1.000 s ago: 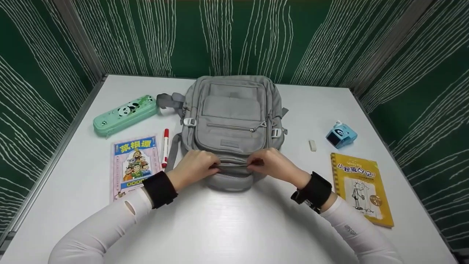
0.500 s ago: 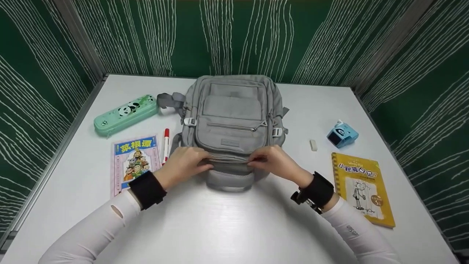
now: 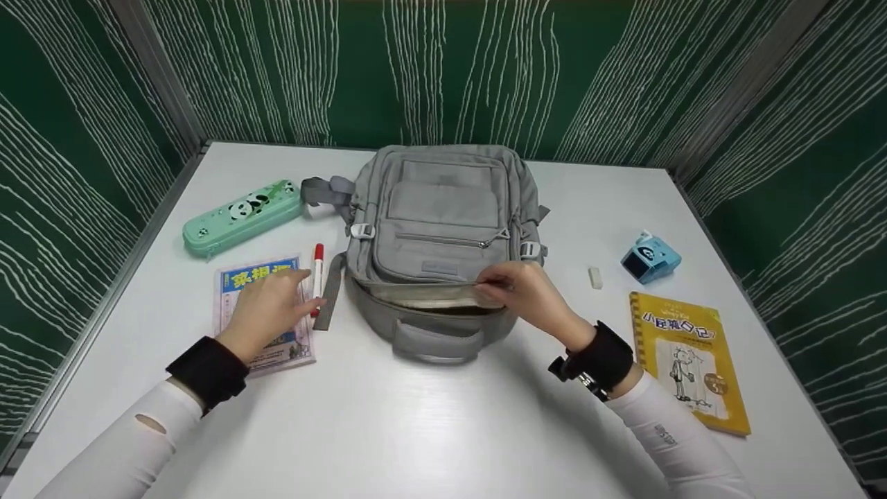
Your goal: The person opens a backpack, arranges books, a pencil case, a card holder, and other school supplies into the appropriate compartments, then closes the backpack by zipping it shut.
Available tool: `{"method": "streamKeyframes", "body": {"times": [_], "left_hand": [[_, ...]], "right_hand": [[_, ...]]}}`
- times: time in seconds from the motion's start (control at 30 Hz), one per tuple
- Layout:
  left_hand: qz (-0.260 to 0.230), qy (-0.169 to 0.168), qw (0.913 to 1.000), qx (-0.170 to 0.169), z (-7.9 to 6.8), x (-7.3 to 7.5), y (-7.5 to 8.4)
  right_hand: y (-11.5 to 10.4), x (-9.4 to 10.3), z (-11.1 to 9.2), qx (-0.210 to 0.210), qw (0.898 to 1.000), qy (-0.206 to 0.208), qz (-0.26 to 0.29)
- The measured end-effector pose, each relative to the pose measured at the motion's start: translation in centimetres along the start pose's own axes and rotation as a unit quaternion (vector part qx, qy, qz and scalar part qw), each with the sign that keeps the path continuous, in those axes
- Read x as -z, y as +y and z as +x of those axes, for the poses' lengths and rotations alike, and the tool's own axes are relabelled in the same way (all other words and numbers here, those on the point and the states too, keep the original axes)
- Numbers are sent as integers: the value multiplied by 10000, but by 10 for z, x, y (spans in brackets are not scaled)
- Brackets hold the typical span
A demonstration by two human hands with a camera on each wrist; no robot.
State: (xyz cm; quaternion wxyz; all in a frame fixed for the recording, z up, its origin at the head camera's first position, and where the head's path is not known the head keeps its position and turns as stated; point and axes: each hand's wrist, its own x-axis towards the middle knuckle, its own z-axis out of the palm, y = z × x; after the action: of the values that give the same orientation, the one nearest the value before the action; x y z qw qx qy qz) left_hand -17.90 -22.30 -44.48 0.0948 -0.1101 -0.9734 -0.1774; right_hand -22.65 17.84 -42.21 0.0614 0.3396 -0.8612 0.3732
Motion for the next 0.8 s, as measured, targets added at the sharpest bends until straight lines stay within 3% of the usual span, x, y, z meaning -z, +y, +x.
{"method": "streamKeyframes", "body": {"times": [0.17,0.37,0.63,0.8], "left_hand": [[494,-465,9919,1072,-15,9,-30],[866,-1396,9649,2047,-31,11,-54],[931,-1774,9496,2411,-30,16,-62],[662,-1917,9468,2499,-28,18,-66]], "right_hand": [[-4,5,4,102,9992,385,-78],[-7,10,9,85,9982,575,-133],[-8,13,12,199,9974,667,-193],[-9,12,12,133,9975,678,-172]]}}
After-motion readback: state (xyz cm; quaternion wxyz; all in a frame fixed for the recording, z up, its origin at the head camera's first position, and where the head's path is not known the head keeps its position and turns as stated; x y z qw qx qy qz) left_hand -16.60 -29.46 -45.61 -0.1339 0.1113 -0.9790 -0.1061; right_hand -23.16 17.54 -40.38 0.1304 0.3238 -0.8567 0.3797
